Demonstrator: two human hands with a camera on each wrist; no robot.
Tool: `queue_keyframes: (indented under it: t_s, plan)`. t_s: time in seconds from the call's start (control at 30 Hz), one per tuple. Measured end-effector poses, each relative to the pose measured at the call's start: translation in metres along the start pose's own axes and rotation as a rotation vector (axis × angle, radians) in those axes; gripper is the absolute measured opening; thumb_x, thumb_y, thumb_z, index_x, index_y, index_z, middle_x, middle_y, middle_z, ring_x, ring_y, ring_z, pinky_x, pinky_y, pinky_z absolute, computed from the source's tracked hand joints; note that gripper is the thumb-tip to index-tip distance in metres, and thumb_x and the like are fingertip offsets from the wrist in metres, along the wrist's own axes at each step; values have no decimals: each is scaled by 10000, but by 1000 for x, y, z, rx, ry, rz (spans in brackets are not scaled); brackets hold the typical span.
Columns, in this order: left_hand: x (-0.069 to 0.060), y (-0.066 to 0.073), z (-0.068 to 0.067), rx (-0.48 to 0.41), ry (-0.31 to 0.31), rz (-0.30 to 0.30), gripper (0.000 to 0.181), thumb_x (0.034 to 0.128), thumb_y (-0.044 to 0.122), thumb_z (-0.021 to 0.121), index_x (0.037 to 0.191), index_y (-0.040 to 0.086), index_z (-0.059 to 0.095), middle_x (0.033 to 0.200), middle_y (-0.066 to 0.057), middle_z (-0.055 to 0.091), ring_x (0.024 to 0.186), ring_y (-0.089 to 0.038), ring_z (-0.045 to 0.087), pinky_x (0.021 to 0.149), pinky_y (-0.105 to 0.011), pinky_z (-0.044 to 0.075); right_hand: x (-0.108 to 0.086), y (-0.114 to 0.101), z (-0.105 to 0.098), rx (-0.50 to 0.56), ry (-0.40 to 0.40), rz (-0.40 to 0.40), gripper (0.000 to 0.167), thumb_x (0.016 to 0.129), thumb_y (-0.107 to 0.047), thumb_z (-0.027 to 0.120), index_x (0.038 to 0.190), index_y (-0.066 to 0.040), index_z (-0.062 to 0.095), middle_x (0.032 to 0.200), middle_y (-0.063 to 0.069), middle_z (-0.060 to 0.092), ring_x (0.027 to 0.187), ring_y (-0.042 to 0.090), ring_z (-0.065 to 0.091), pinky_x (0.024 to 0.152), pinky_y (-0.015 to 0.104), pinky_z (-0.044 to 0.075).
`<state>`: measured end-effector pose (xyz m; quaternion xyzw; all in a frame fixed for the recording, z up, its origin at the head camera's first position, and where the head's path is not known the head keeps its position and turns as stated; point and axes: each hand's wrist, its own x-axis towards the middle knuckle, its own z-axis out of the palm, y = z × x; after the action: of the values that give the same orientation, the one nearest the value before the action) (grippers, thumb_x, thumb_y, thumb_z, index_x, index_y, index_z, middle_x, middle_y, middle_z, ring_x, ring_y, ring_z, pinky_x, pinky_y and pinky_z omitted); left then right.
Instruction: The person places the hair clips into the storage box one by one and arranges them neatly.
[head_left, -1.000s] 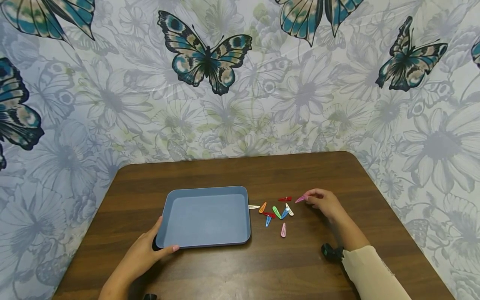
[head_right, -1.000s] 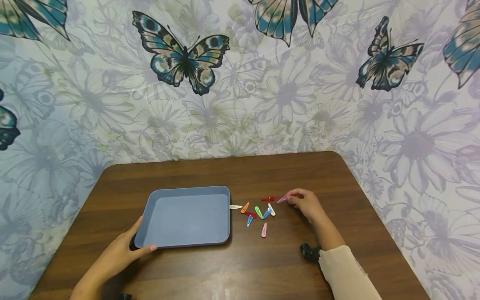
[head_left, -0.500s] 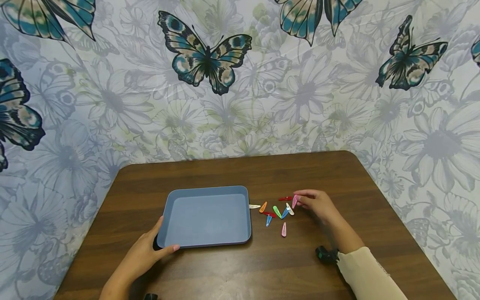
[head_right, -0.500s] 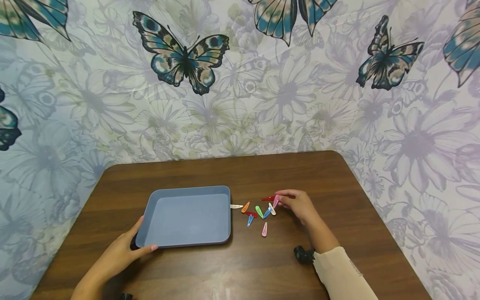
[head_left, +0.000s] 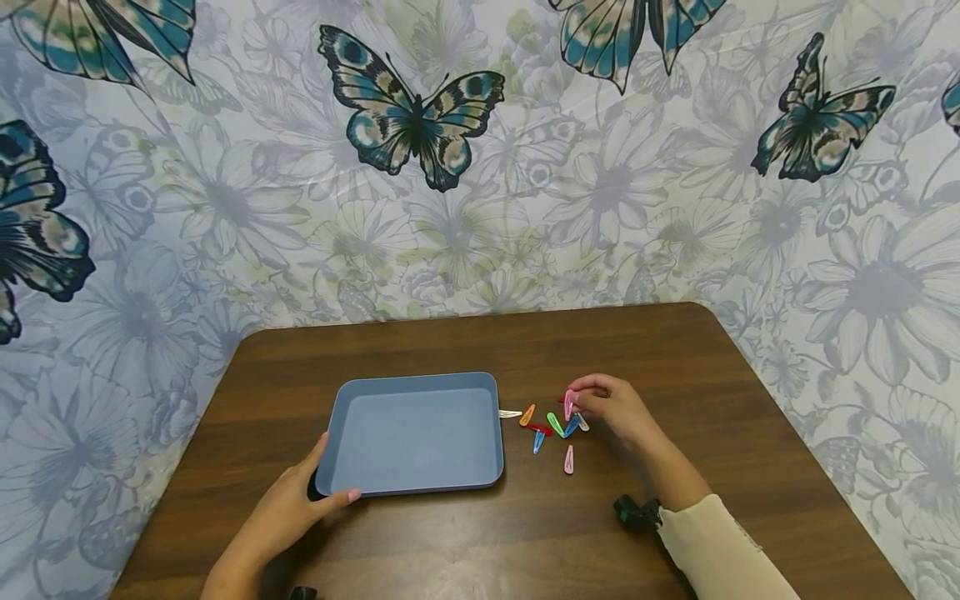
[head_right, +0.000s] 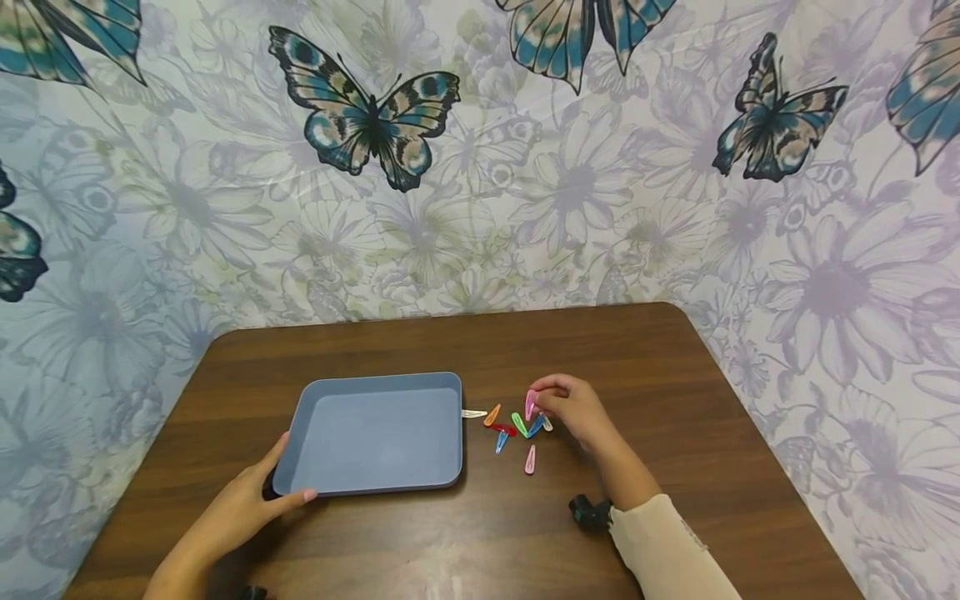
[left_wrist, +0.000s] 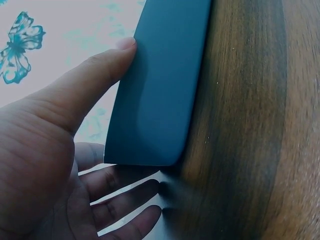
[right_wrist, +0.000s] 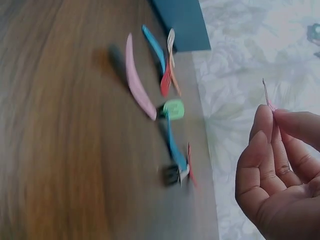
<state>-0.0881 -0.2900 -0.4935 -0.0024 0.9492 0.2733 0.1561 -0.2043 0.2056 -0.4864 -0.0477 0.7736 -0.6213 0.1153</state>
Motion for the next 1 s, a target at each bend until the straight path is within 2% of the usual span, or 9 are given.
queue_keyframes:
  t_s: [0.2,0.53,0.67,0.87,1.0]
  plan:
    - [-1,1,-1,2,0,-6,1187,844,732,636,1639,148,-22,1614,-343,236,1410,-614,317,1025,-747,373,4,-5,15,3,-17,-8,316,968,-147,690,1191,74,660,1013,107,746,848,90,713,851,346,614]
    - [0,-1,0,-5,4,-6,1184,848,730,634,1638,137,-20,1616,-339,235,1423,-608,296,1037,-753,357,9,-12,43,10,-68,-64,284,965,-132,692,1178,56,684,1086,200,718,881,128,706,893,462,602]
    - [0,-1,2,-10,7,-6,1187,845,737,630,1638,132,-13,1613,-342,239,1424,-609,295,1040,-754,354,11,-15,54,43,-85,-78,259,953,-74,691,1165,74,683,1045,173,727,842,116,716,886,476,603]
    - [-1,0,1,-14,15,-12,1185,844,733,636,1639,138,-11,1615,-338,239,1431,-602,286,1050,-752,347,15,-21,70,28,-113,-83,243,949,-92,693,1148,47,697,1035,157,749,887,242,738,886,520,593]
    - [-2,0,2,-14,29,-8,1185,841,731,642,1639,133,0,1610,-339,250,1435,-594,289,1060,-746,343,17,-25,79,22,-131,-76,221,950,-135,704,1125,-1,716,996,101,756,864,199,728,863,505,599]
